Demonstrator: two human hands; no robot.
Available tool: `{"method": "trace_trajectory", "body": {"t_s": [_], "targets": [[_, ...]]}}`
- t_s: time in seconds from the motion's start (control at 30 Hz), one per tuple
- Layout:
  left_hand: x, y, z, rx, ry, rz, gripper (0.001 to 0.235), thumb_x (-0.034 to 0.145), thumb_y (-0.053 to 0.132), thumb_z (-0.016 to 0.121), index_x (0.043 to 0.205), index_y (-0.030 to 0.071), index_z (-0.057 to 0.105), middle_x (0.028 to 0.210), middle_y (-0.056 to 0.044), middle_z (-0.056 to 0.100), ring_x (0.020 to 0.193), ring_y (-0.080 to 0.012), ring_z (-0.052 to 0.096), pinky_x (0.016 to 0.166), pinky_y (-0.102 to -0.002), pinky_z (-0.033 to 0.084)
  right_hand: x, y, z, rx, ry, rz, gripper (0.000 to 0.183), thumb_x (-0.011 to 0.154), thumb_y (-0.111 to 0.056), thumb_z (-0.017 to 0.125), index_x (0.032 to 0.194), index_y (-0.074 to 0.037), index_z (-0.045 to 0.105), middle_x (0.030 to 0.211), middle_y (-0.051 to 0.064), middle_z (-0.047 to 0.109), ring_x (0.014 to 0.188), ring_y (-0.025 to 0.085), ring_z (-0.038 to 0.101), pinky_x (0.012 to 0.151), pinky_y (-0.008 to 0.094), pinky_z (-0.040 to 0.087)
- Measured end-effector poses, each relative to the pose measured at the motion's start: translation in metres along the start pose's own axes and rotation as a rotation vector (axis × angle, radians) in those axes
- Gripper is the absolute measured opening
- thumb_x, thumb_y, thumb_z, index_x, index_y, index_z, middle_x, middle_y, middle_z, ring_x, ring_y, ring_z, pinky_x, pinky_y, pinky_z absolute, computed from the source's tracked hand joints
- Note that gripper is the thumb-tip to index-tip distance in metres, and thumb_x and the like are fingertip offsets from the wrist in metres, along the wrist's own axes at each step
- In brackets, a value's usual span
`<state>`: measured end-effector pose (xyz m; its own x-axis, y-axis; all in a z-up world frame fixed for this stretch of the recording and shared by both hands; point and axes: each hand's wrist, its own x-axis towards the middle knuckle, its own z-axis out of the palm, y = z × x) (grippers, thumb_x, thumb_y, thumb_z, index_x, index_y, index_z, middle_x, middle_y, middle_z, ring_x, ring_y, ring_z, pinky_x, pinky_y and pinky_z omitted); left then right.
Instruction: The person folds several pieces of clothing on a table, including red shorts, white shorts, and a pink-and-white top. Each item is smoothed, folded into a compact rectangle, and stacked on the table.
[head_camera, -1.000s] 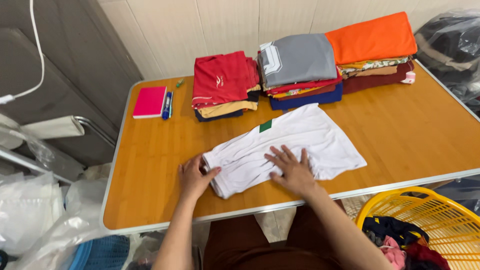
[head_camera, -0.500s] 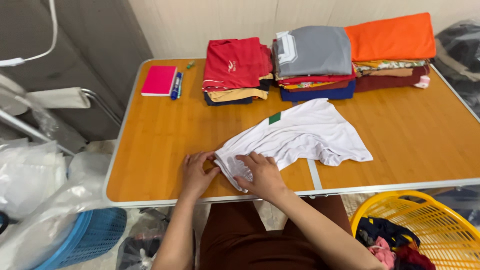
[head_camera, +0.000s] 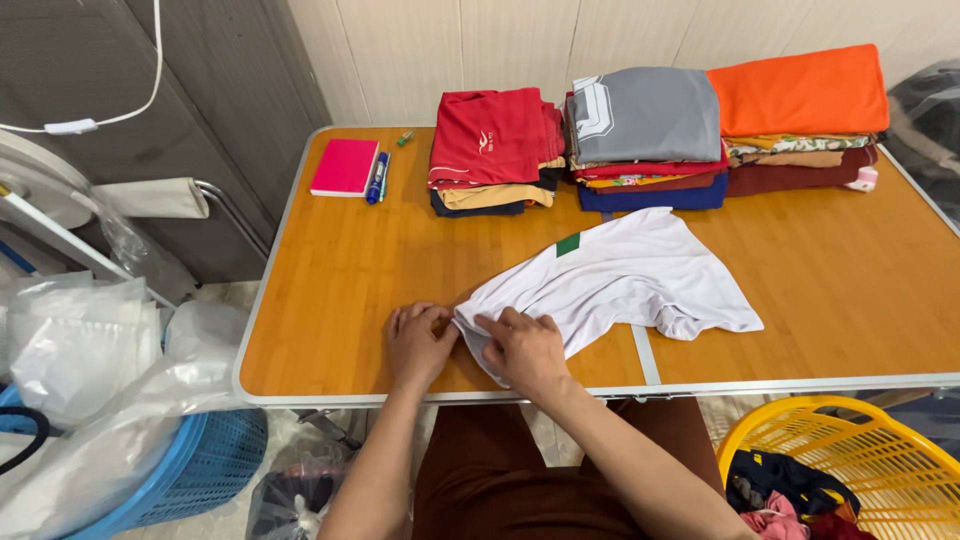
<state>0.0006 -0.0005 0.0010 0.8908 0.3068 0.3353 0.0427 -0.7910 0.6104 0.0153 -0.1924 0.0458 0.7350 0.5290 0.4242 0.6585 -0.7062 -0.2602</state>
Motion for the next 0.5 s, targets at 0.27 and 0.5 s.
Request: {"method": "trace_trajectory", "body": {"t_s": [0.27, 0.5], "targets": [[-0.001, -0.012, 0.009, 0.018, 0.074, 0.062, 0.015, 0.089, 0.029, 0.068, 0.097, 0.019, 0.076, 0.11, 0.0, 0.071, 0.116, -0.0239, 0.06, 0.118, -0.043, 0.033, -0.017, -0.018, -0.003, -0.048, -0.052, -0.057, 0.052, 0.081, -0.029, 0.068, 0.132, -0.016, 0.067, 0.101, 0.01, 0.061, 0.098, 0.027, 0.063, 0.08, 0.045, 0.047], [0.001, -0.014, 0.013, 0.172, 0.108, 0.17, 0.049, 0.075, 0.054, 0.075, 0.101, 0.012, 0.073, 0.121, -0.012, 0.064, 0.121, -0.0358, 0.052, 0.103, -0.051, 0.033, -0.026, -0.013, -0.011, 0.034, -0.191, 0.003, 0.063, 0.091, -0.053, 0.064, 0.139, -0.013, 0.06, 0.125, 0.013, 0.061, 0.116, 0.03, 0.056, 0.099, 0.05, 0.04]]}}
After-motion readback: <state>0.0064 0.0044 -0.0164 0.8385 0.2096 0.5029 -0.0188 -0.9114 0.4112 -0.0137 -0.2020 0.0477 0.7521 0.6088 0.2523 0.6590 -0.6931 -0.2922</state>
